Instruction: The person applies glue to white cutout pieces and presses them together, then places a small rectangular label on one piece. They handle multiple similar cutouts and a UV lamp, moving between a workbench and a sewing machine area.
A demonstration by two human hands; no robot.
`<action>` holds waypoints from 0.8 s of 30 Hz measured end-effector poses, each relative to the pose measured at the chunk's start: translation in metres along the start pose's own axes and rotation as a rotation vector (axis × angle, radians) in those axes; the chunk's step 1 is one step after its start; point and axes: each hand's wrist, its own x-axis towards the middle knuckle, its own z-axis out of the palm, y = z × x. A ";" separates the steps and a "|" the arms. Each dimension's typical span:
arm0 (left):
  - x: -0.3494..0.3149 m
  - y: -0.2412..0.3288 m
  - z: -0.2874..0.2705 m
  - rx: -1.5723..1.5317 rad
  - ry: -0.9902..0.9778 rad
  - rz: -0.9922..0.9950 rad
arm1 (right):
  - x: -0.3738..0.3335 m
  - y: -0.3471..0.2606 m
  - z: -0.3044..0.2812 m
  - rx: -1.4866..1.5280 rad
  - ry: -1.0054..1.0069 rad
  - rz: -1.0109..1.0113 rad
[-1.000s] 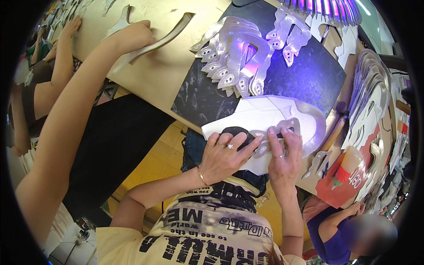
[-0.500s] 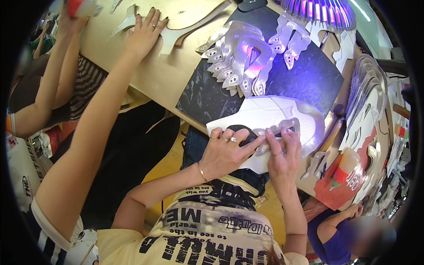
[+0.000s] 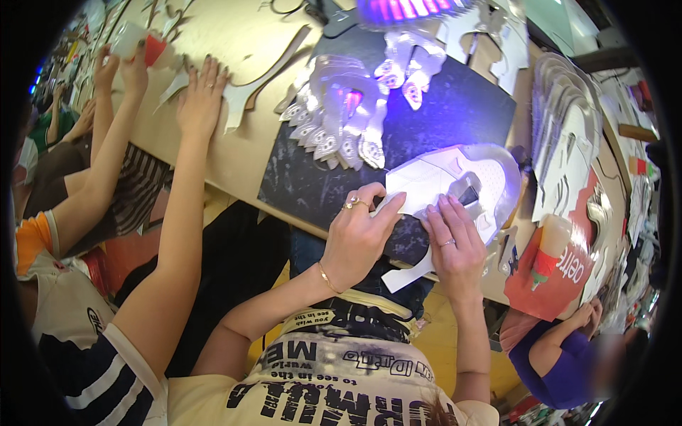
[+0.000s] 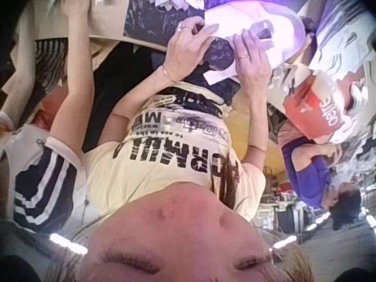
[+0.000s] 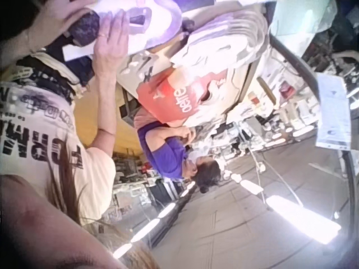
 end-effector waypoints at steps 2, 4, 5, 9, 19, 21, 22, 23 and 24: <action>0.010 0.004 0.004 0.036 -0.042 0.043 | -0.001 0.015 -0.004 0.003 0.019 -0.043; 0.019 0.003 0.005 0.045 -0.070 0.067 | 0.000 0.024 -0.005 0.010 0.044 -0.035; 0.021 0.002 0.004 0.044 -0.086 0.067 | 0.000 0.026 -0.005 0.020 0.050 -0.022; 0.023 0.001 0.002 0.049 -0.140 0.055 | 0.002 0.032 -0.005 -0.001 0.035 -0.085; 0.020 0.000 0.004 0.077 -0.137 0.068 | -0.007 0.020 0.000 0.001 -0.028 -0.193; 0.020 0.000 0.004 0.076 -0.141 0.064 | -0.007 0.019 0.000 0.008 -0.037 -0.183; 0.020 0.000 0.004 0.076 -0.141 0.059 | -0.008 0.018 0.000 0.010 -0.046 -0.181; 0.020 0.000 0.004 0.071 -0.142 0.056 | -0.008 0.017 -0.001 0.035 -0.042 -0.149; 0.019 0.001 0.004 0.066 -0.142 0.052 | -0.009 0.016 -0.001 0.061 -0.038 -0.118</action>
